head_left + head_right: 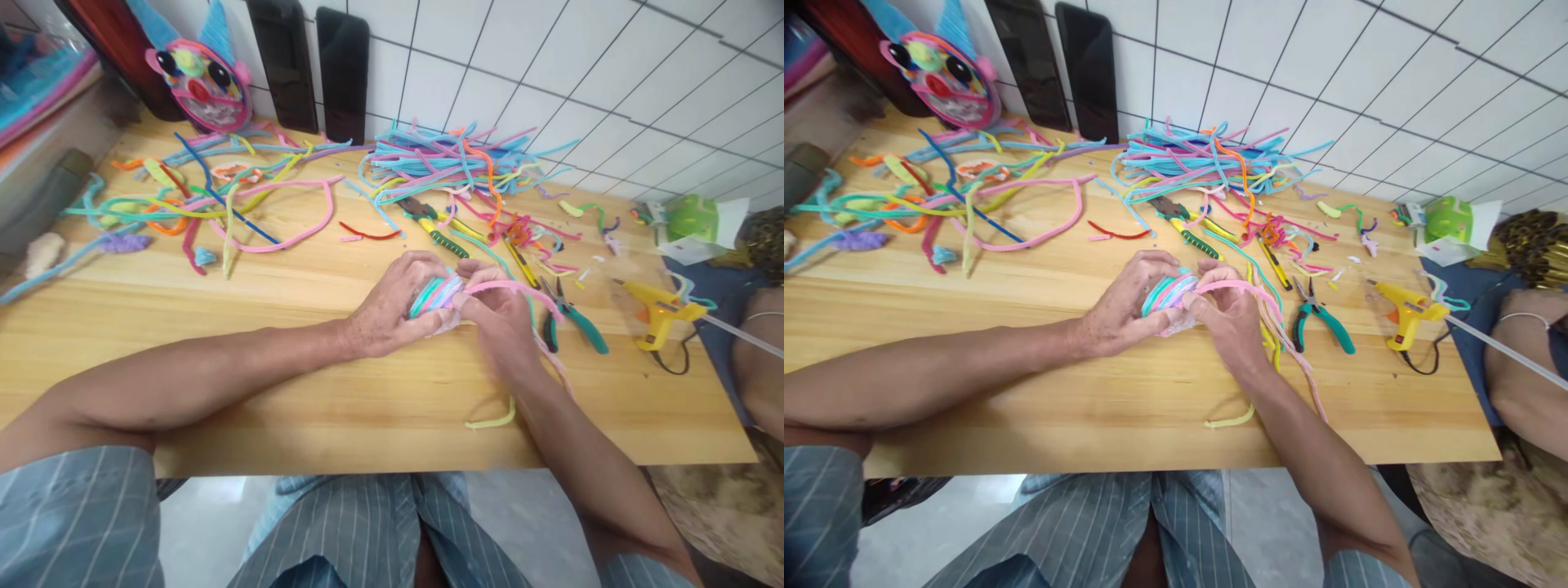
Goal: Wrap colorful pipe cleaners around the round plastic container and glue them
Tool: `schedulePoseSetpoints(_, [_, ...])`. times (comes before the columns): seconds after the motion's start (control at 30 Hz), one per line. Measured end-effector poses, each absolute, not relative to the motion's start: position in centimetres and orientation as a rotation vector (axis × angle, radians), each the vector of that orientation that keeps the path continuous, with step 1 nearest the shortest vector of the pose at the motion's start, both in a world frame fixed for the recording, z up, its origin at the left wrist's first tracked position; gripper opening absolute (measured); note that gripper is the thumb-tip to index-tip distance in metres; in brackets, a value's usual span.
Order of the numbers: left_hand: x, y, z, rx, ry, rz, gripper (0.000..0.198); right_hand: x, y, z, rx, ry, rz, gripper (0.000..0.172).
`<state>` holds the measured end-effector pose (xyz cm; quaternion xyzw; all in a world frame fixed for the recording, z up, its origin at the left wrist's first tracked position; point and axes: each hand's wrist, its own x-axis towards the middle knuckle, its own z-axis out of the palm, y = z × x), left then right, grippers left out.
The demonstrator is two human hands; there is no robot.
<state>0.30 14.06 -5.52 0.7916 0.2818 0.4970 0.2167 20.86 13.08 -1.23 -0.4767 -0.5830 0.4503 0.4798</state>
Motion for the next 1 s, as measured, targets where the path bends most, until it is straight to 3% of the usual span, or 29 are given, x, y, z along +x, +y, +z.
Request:
schedulePoseSetpoints(0.2, [0.5,14.4,-5.4,2.114,0.733,1.46,0.035,20.3,13.3,-1.6,-1.089,-1.215,1.383,0.042])
schedulePoseSetpoints(0.4, [0.2,14.4,-4.6,2.03,0.794,1.4,0.029,20.6,13.7,-1.8,-1.05,-1.18,1.495,0.039])
schedulePoseSetpoints(1.0, [-0.3,14.4,-4.2,2.109,0.825,1.305,0.035,19.9,13.8,-2.3,-1.064,-1.198,1.325,0.039])
